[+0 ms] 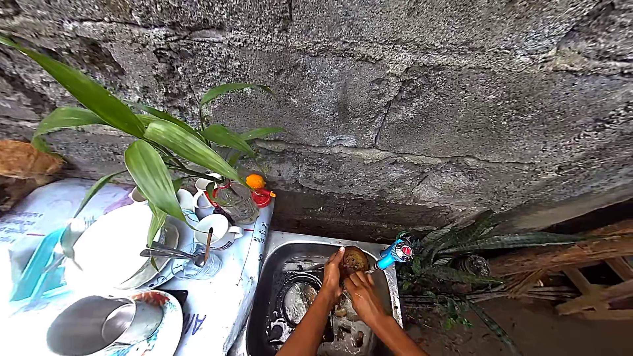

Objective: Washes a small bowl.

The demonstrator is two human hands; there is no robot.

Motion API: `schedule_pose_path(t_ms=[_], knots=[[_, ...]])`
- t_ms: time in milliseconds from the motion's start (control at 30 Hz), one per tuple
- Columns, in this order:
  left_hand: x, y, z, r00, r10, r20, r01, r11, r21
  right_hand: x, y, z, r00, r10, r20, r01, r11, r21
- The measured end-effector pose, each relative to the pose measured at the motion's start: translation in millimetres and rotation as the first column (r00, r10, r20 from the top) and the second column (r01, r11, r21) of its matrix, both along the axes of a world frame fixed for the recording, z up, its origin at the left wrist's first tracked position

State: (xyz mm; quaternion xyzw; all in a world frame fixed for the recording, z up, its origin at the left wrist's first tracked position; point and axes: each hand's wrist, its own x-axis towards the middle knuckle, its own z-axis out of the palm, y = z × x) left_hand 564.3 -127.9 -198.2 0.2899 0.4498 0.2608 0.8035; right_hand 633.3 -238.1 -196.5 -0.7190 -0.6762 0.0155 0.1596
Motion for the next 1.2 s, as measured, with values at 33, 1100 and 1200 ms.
schedule_pose_path(t_ms=[33,1100,1200], knots=[[0,-2,-4,1.000,0.022,-0.011,-0.022,0.999,-0.025,1,-3,-1,0.999,0.013,0.034,-0.014,1.000,0.019],[7,-2,-33,0.969,0.227,-0.093,-0.209,0.963,0.173,-13,-5,35,0.866,-0.261,-0.426,-0.031,0.823,-0.568],[2,10,-27,0.985,0.174,-0.013,-0.174,0.985,0.018,-9,-28,28,0.764,-0.428,-0.484,0.158,0.850,-0.503]])
